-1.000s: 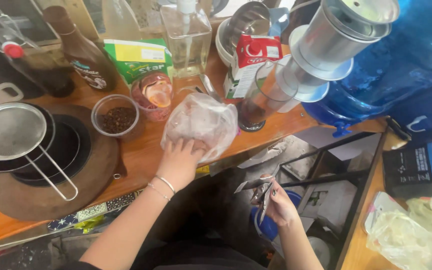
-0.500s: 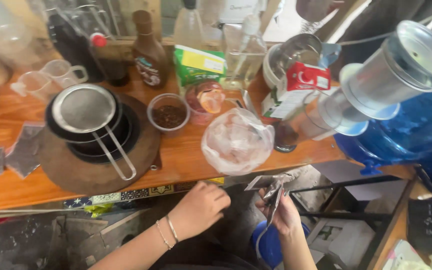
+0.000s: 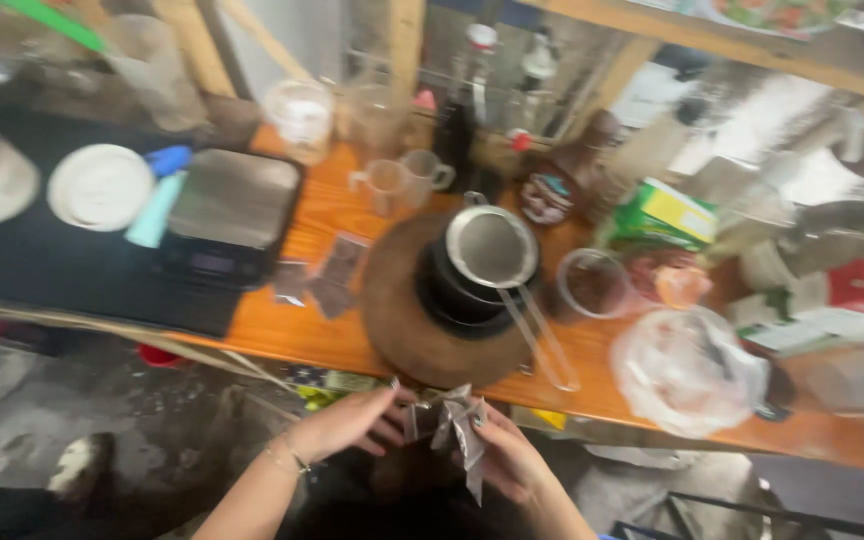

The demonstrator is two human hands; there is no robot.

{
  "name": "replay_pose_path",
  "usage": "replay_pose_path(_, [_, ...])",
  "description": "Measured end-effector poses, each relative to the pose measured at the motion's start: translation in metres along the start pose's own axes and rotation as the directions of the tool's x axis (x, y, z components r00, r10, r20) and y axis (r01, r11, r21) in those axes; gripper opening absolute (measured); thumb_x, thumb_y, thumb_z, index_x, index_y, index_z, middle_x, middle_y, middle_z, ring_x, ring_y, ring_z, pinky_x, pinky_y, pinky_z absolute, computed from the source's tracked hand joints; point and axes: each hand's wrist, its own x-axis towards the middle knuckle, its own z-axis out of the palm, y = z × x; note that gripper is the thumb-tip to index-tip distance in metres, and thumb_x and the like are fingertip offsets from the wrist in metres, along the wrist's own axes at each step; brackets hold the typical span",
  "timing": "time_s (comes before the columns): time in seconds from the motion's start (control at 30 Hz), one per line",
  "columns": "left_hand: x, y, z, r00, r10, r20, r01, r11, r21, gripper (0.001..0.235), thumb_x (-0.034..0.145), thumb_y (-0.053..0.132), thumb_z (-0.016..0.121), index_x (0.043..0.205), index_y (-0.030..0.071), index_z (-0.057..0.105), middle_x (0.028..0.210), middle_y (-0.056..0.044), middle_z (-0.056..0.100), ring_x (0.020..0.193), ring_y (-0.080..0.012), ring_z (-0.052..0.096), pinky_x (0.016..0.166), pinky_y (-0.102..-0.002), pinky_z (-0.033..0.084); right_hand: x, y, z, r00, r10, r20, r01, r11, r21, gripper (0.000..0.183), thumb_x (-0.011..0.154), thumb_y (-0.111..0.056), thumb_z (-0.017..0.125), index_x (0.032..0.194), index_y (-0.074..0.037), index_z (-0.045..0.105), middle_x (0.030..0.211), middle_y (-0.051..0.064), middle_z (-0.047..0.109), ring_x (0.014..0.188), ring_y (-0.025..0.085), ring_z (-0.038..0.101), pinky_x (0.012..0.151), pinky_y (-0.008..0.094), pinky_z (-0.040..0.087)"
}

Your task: The person pours coffee beans into a metal strainer placed over a pot and uses a spoon to level the grounds. They then retrieve small packets from a plastic bag, open them, and pour the contents into the strainer.

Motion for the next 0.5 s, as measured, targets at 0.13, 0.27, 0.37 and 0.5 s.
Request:
replay_pose_path(0.13, [-0.055, -0.008, -0.064, 0.948, 0.277, -0.154, -0.312, 0.905, -0.29, 0.046, 0.092, 0.032, 0.047, 0.136, 0.02, 0.051, 0.134, -0.003, 0.06, 0.111, -0.0175, 0.065, 0.085, -0.033, 0.059, 0.078, 0.024, 0.088, 0.999, -0.023, 0.036, 0.026, 0.996, -0.086, 0.039, 0.083, -0.016, 0.071, 0.117, -0.003, 0.059, 0.097, 0.01, 0.069, 0.081, 0.017, 0.063, 0.073, 0.028, 0.047])
replay_pose_path(0.27, [-0.06, -0.022, -0.126, 0.817, 0.348, -0.46, -0.429, 0.9, -0.082, 0.048, 0.093, 0.016, 0.053, 0.14, 0.017, 0.048, 0.104, -0.009, 0.069, 0.09, -0.0149, 0.072, 0.088, -0.027, 0.057, 0.158, 0.03, 0.132, 0.97, -0.229, -0.084, 0.216, 0.966, -0.139, 0.027, 0.081, -0.007, 0.071, 0.106, -0.003, 0.061, 0.091, 0.013, 0.069, 0.076, 0.018, 0.064, 0.066, 0.029, 0.051])
replay_pose_path(0.37, [-0.076, -0.005, -0.175, 0.744, 0.382, -0.548, -0.444, 0.896, 0.021, 0.035, 0.095, 0.005, 0.054, 0.13, 0.009, 0.058, 0.106, -0.015, 0.068, 0.097, -0.0243, 0.07, 0.087, -0.036, 0.06, 0.176, 0.016, 0.178, 0.873, -0.397, -0.285, 0.331, 0.909, -0.254, 0.047, 0.081, -0.005, 0.076, 0.123, 0.003, 0.057, 0.103, 0.016, 0.063, 0.091, 0.03, 0.064, 0.086, 0.047, 0.054])
replay_pose_path(0.5, [-0.073, 0.038, -0.219, 0.603, 0.532, -0.595, -0.324, 0.845, 0.426, 0.031, 0.091, 0.011, 0.061, 0.121, 0.001, 0.063, 0.094, -0.017, 0.074, 0.081, -0.0244, 0.075, 0.072, -0.035, 0.061, 0.212, -0.012, 0.2, 0.786, -0.58, -0.216, 0.254, 0.62, -0.742, 0.045, 0.077, -0.013, 0.081, 0.118, -0.002, 0.065, 0.1, 0.015, 0.066, 0.098, 0.025, 0.062, 0.087, 0.04, 0.053])
